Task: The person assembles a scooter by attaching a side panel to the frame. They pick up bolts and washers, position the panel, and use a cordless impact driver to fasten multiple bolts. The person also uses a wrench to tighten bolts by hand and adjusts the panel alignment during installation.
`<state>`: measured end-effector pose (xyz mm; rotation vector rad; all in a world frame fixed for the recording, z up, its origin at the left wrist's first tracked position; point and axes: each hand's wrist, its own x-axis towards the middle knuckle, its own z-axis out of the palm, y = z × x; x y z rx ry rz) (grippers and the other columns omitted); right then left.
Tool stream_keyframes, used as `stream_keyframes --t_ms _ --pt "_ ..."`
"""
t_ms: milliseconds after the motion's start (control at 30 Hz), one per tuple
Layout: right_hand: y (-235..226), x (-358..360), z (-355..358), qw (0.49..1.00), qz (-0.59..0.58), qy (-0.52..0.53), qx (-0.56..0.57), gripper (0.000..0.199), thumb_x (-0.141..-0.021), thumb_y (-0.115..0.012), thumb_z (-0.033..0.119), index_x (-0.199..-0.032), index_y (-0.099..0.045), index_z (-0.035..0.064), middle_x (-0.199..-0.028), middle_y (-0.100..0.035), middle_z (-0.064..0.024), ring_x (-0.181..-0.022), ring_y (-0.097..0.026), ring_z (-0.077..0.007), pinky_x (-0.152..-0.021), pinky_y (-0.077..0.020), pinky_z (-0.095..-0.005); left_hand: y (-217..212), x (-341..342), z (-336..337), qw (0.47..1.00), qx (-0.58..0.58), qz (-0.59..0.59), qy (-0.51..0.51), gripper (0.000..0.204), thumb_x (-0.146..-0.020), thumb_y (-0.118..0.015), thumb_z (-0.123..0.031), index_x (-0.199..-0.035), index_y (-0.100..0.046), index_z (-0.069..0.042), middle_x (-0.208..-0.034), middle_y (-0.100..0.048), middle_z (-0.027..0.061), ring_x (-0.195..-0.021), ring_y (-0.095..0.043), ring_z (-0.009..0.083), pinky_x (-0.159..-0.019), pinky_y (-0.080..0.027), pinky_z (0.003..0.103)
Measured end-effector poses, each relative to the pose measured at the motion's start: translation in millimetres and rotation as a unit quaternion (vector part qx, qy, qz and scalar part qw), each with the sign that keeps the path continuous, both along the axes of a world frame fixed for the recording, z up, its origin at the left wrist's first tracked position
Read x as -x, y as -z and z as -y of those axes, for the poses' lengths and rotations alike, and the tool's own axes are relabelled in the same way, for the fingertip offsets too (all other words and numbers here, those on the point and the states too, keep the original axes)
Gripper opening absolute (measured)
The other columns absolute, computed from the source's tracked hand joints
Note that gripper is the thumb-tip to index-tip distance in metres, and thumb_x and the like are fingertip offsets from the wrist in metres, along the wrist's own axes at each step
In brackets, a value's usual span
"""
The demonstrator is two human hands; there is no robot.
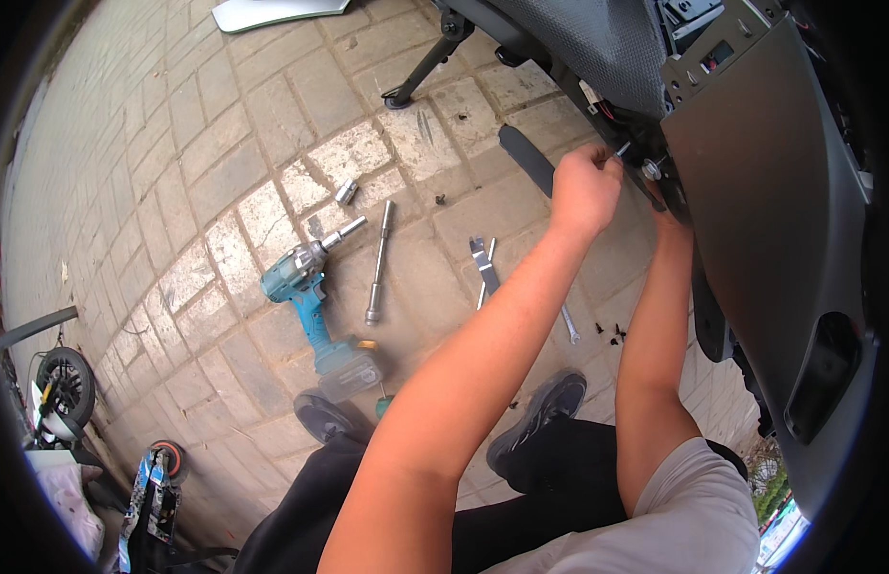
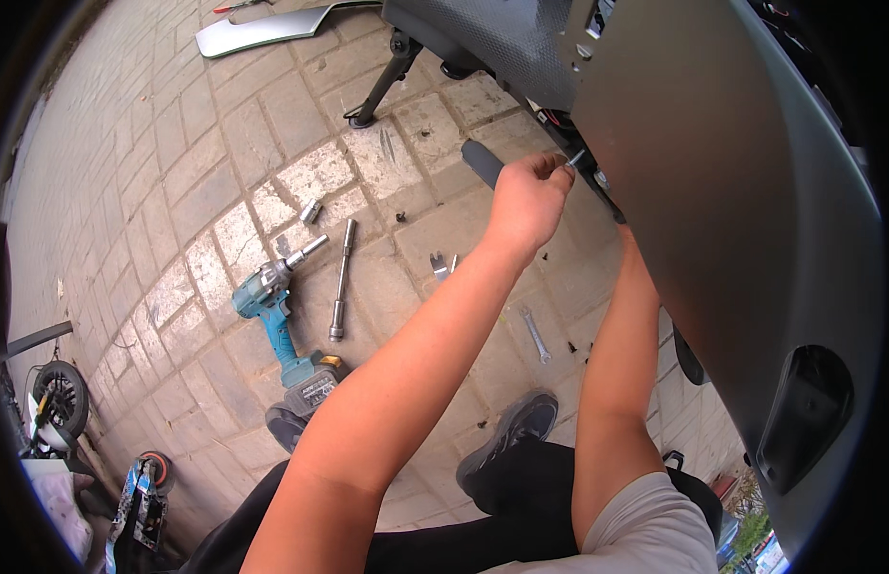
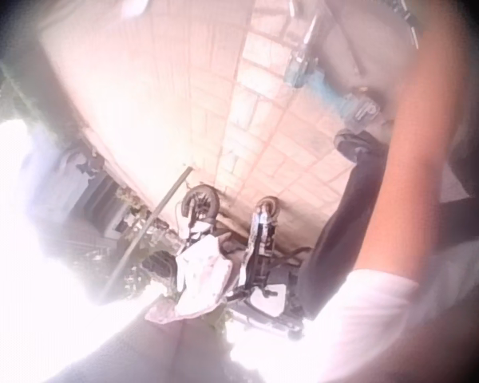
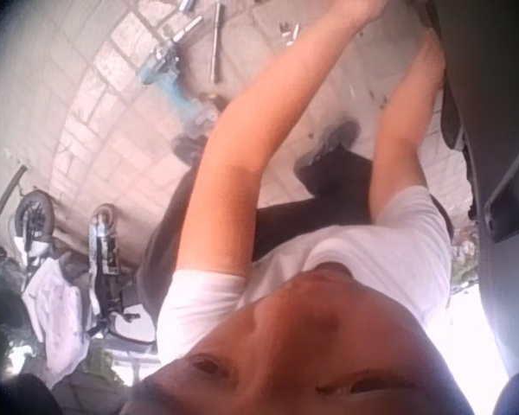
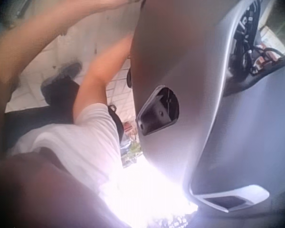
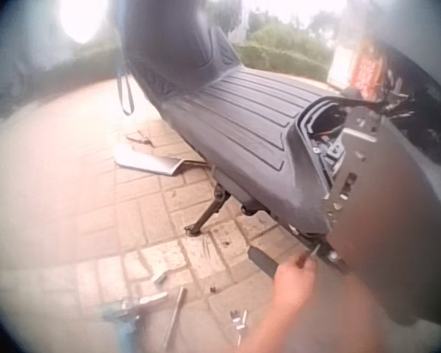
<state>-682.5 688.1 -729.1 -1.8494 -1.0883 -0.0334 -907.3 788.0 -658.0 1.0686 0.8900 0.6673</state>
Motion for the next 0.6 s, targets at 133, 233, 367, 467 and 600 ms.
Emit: stream_keyframes --t_ms 133,233,367,467,600 --pt "0 5 3 0.999 0.021 0.027 0.02 0.053 -0.091 -0.06 0.037 -0.135 -0.05 0.0066 -0.136 -0.051 -0.0101 -0.129 -0.044 -0.0256 -0.106 -0.0385 -0.0382 0 0 -2 1.0 -0.002 -0.012 0.006 0.028 -0.086 -0.061 -0.016 -0.103 -0.068 0.005 -0.092 -0.07 0.0224 -0.088 -0.068 0.0334 -0.08 -0.051 0.038" --pt "-4 13 3 0.997 0.039 0.042 0.041 0.051 -0.092 -0.058 0.036 -0.134 -0.051 0.0063 -0.135 -0.052 -0.0103 -0.128 -0.045 -0.0261 -0.105 -0.0394 -0.0393 3 -2 -1 1.0 -0.008 -0.011 0.008 0.029 -0.086 -0.061 -0.016 -0.104 -0.067 0.005 -0.095 -0.069 0.0231 -0.09 -0.068 0.0337 -0.081 -0.051 0.038" --pt "-15 32 7 0.989 0.076 0.078 0.102 0.048 -0.094 -0.056 0.034 -0.133 -0.052 0.0058 -0.134 -0.053 -0.0105 -0.127 -0.046 -0.0267 -0.104 -0.0405 -0.0407 11 0 11 0.997 0.064 0.046 -0.025 0.026 -0.09 -0.058 -0.018 -0.1 -0.067 0.004 -0.083 -0.069 0.0135 -0.077 -0.066 0.0237 -0.072 -0.051 0.034" --pt "-17 38 11 0.928 0.194 0.148 0.28 0.046 -0.095 -0.055 0.033 -0.132 -0.053 0.0054 -0.133 -0.054 -0.0107 -0.126 -0.047 -0.0272 -0.103 -0.0414 -0.0418 19 5 26 0.95 0.29 0.117 -0.011 0.026 -0.094 -0.054 -0.02 -0.105 -0.062 0.002 -0.089 -0.064 0.0088 -0.079 -0.061 0.0188 -0.072 -0.051 0.032" --pt "-3 22 9 0.994 0.077 0.068 0.048 0.039 -0.095 -0.054 0.031 -0.123 -0.057 0.0037 -0.121 -0.059 -0.0107 -0.112 -0.054 -0.0253 -0.095 -0.0447 -0.0373 32 5 37 0.905 0.399 0.147 -0.01 0.033 -0.097 -0.049 -0.022 -0.118 -0.054 0.003 -0.109 -0.059 0.0127 -0.096 -0.058 0.022 -0.085 -0.052 0.034"
